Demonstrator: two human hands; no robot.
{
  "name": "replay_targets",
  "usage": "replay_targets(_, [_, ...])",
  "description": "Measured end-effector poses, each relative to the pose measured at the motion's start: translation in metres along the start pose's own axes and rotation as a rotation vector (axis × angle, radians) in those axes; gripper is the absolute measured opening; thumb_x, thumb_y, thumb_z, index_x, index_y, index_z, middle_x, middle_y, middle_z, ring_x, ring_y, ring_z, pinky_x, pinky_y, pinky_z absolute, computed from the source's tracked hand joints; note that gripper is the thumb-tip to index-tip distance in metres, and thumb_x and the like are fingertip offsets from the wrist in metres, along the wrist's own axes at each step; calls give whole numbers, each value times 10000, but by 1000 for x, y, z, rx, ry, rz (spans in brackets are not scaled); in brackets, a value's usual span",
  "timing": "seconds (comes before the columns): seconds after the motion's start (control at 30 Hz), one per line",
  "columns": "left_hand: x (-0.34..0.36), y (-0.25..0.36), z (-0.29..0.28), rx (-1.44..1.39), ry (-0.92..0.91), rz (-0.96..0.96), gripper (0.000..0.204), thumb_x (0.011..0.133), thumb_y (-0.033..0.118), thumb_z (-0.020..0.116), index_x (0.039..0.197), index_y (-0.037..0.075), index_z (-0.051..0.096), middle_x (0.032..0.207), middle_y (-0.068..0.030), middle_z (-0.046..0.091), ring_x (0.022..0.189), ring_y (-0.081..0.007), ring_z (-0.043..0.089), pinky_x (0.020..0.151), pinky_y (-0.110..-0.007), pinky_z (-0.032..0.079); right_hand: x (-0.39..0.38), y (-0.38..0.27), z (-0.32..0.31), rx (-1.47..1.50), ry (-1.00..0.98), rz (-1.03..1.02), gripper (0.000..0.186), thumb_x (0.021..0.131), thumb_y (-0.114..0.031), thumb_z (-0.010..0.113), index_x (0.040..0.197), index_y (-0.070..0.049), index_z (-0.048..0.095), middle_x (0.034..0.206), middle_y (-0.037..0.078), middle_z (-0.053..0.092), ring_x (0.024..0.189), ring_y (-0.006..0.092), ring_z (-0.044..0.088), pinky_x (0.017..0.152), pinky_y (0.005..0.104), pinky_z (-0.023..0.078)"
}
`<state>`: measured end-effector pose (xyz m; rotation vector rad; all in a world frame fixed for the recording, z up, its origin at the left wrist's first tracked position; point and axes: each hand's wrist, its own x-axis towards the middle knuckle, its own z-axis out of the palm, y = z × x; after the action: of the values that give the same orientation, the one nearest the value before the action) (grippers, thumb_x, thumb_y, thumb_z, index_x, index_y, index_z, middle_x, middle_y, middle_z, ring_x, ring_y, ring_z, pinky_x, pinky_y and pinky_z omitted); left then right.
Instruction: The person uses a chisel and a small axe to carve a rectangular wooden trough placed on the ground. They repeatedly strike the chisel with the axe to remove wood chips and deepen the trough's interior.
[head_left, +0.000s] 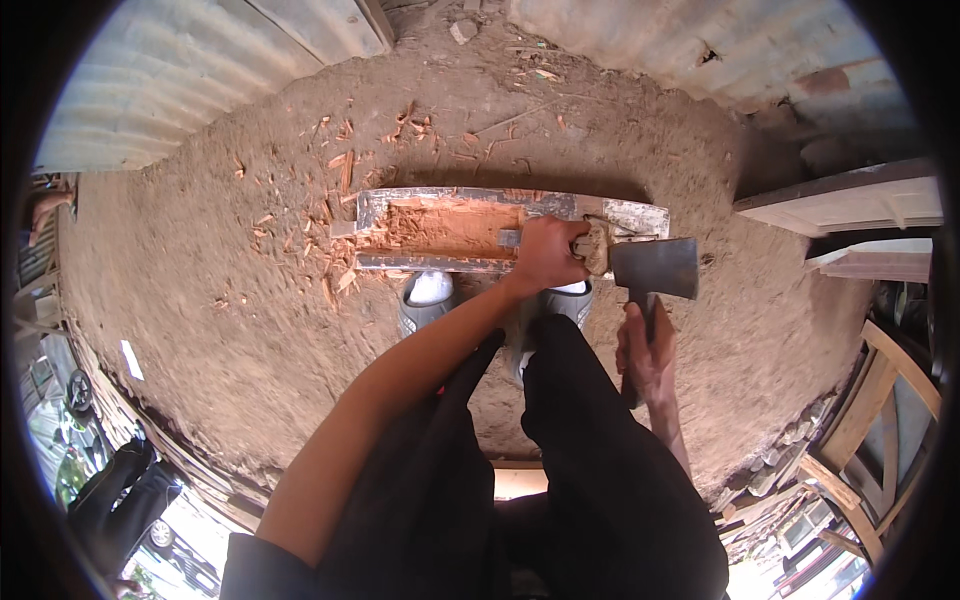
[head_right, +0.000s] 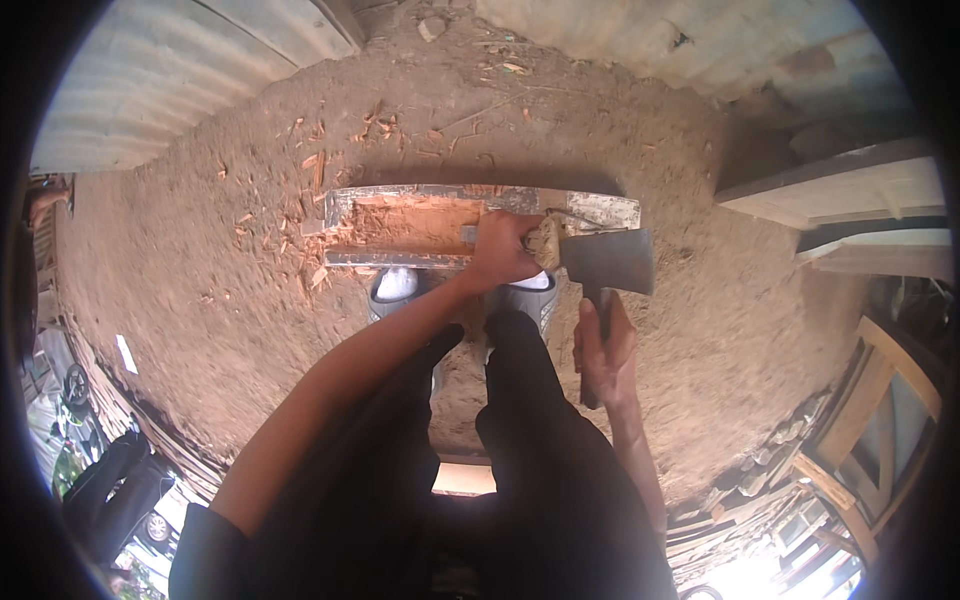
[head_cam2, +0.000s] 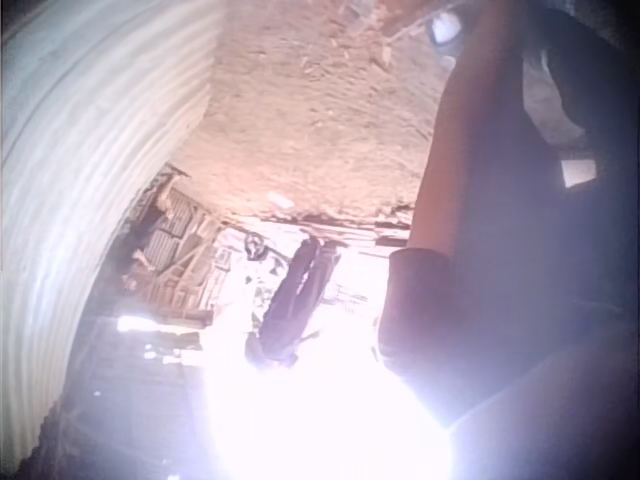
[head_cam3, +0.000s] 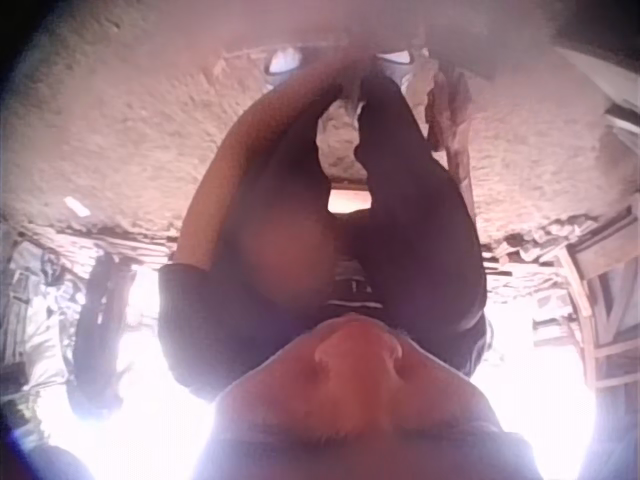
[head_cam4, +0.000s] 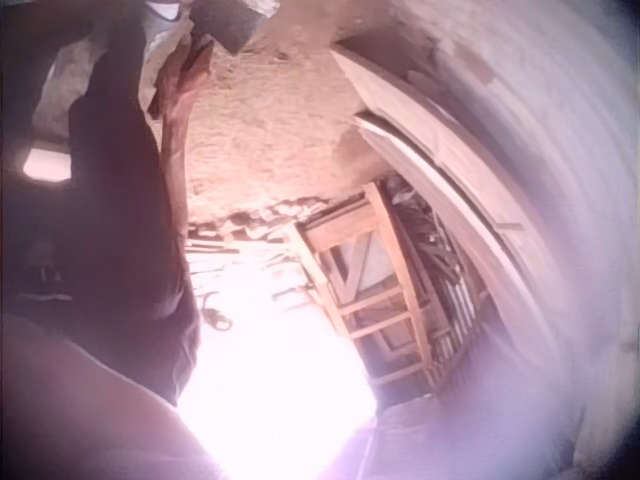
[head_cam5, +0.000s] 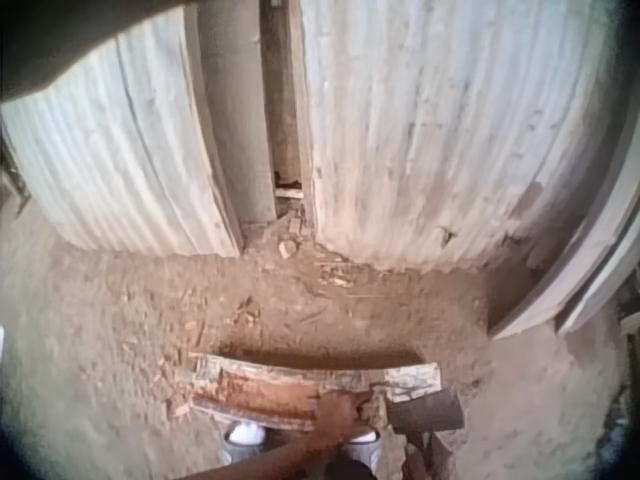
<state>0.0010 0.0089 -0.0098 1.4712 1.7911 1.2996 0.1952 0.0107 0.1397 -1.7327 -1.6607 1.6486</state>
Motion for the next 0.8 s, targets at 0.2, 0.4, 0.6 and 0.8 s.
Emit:
replay_targets(0.2, [-1,3,2,-7,15,7,246,516,173,742,732,78,672,613,-188,614,636,-422,652,579,-500,516,-12,3,19,195,167,-26,286,1090,-278,526,1102,5,557,602,17,507,454,94,477,414,281,391])
replay_targets(0.4, [-3,2,-8,56,-22,27,283,518,207,761,770,88,712,636,-183,638,640,-412,665,596,-497,531,4,-6,-5,116,53,24,330,1082,-328,559,1081,1,527,618,25,513,459,106,493,408,292,405])
replay_targets(0.6, [-6,2,-12,91,-88,-12,270,534,228,768,758,88,710,637,-182,641,653,-414,670,600,-492,531,6,4,0,-79,-71,39,333,1078,-315,574,1108,14,533,622,33,526,471,109,524,415,296,419])
replay_targets(0.8, [-6,4,-19,28,-137,-2,271,555,247,767,752,74,697,677,-187,657,692,-408,685,611,-485,531,4,-2,-8,97,-62,109,277,1062,-269,601,1084,4,559,656,35,541,495,112,534,430,294,430])
